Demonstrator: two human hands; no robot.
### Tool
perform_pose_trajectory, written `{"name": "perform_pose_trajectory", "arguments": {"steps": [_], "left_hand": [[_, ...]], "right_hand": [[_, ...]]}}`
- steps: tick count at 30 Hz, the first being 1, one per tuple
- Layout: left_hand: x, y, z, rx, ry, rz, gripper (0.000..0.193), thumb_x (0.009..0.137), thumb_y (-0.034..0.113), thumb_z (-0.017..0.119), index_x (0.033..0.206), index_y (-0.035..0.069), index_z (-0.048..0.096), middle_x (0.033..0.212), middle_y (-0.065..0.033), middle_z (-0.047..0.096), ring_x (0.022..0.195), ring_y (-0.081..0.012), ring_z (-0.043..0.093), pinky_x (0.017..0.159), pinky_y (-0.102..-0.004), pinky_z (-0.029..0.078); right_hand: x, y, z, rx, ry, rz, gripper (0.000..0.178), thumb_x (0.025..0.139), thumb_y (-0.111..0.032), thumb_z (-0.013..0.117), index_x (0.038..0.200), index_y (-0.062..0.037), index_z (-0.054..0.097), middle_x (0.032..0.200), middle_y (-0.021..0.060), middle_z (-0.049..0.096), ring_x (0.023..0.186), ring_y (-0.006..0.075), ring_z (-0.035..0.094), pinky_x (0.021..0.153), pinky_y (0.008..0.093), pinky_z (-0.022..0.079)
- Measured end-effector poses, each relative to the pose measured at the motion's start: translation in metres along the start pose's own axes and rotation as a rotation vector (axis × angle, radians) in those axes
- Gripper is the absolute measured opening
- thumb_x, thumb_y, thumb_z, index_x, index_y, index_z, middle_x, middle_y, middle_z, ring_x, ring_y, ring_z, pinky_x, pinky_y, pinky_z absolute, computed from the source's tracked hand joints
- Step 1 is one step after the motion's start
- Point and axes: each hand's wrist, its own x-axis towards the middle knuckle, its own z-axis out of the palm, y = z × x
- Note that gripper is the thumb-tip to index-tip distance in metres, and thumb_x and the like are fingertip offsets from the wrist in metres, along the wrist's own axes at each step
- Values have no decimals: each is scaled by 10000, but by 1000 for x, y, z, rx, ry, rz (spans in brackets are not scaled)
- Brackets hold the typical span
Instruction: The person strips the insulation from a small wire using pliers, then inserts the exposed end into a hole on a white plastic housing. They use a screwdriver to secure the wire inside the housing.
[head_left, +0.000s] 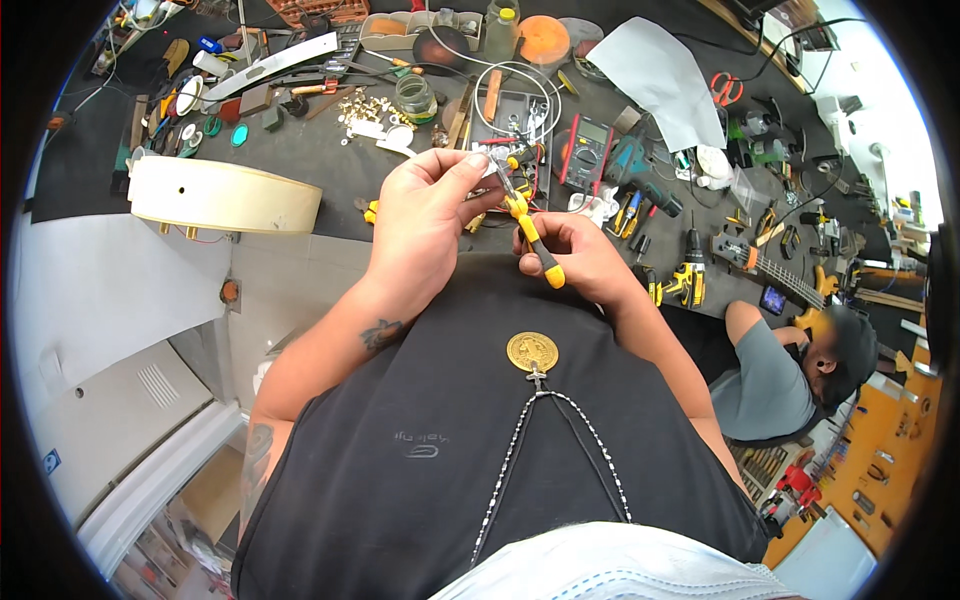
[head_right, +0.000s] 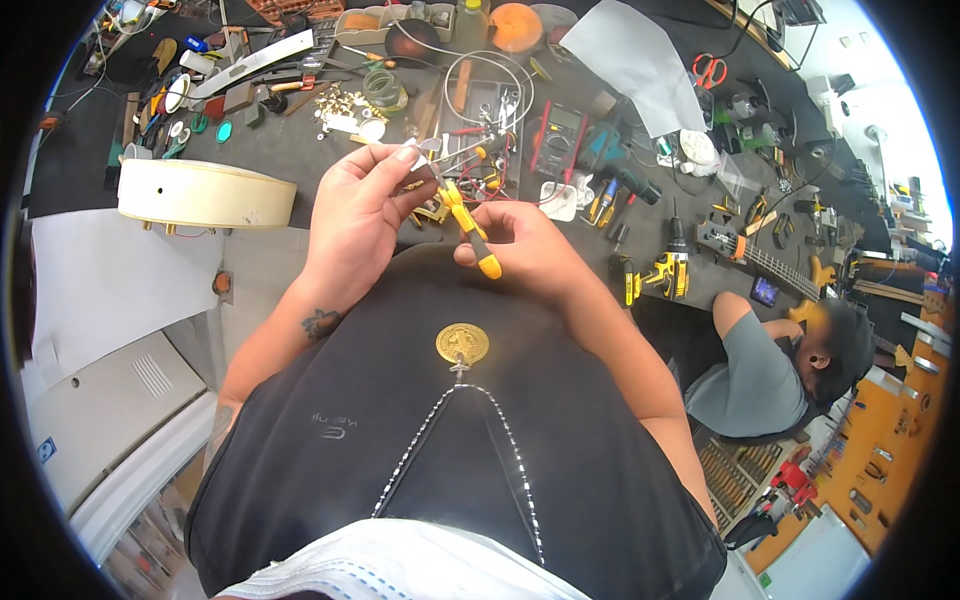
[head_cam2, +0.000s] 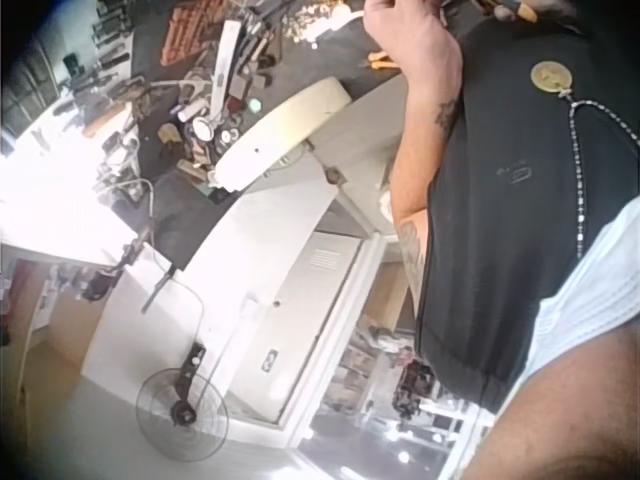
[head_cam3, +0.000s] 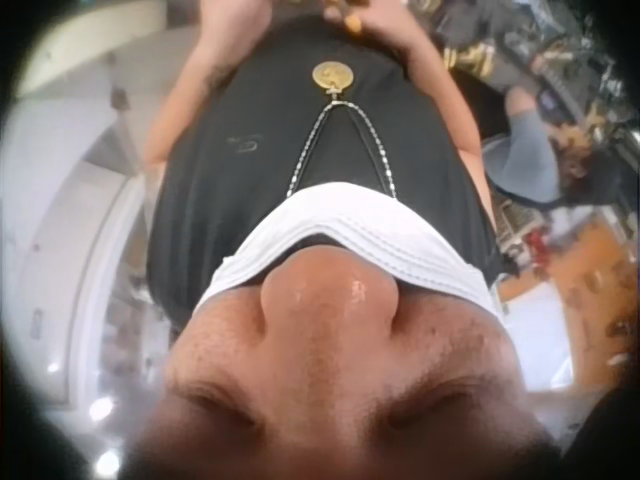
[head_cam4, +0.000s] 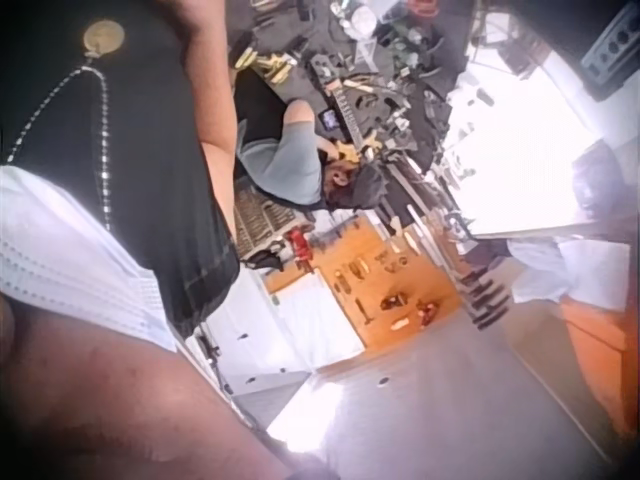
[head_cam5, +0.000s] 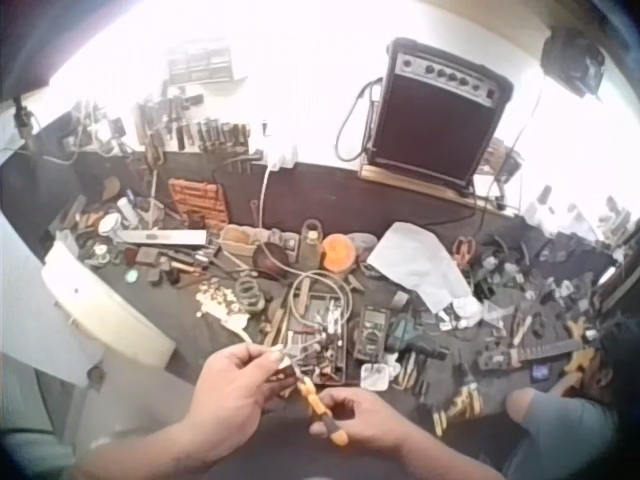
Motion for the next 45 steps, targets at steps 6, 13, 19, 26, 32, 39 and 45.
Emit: {"name": "perform_pose_trajectory", "arguments": {"steps": [6,13,19,26,32,39,45], "left_hand": [[2,-1,1,14,34,23,114,1074,124,698,1093,14,677,1067,-87,736,987,-170,722,941,-369,618],[4,-1,2,51,50,33,119,1074,122,695,1096,6,675,1061,-92,730,983,-178,722,950,-381,620],[4,3,4,77,33,34,119,1076,121,690,1094,4,678,1058,-94,728,982,-182,720,965,-396,618],[5,3,6,66,36,74,173,1065,111,696,1101,-57,677,1045,-111,742,911,-160,743,883,-319,644],[4,6,7,68,29,80,177,1061,113,703,1103,-58,688,1045,-106,745,914,-153,741,885,-314,642],[8,7,2,127,5,36,165,1070,124,698,1119,-33,692,1084,-114,754,980,-184,736,976,-387,615],[10,7,1,127,-5,39,165,1066,126,704,1119,-31,695,1085,-114,754,983,-182,735,978,-386,614]], "right_hand": [[2,-3,1,-22,16,-2,331,849,-219,895,1039,-31,699,964,-30,668,864,58,612,793,244,487],[4,-4,1,-58,21,-21,325,847,-211,895,1032,-34,695,967,-33,664,871,59,614,800,248,492],[3,-2,1,-79,54,-48,276,865,-159,876,1032,-37,694,968,-32,667,870,58,613,798,252,499],[3,-4,3,-83,59,-24,248,875,-145,870,1014,-32,698,954,-27,670,855,57,609,782,250,498],[1,-7,5,-72,64,-7,248,882,-154,872,1008,-32,696,952,-27,669,850,56,604,779,250,496],[3,-6,4,-116,72,-19,266,878,-173,884,1007,-41,693,946,-33,666,850,51,603,778,246,493],[4,-3,4,-109,79,-38,266,888,-179,888,1014,-44,696,941,-38,664,847,46,600,764,241,487]]}}
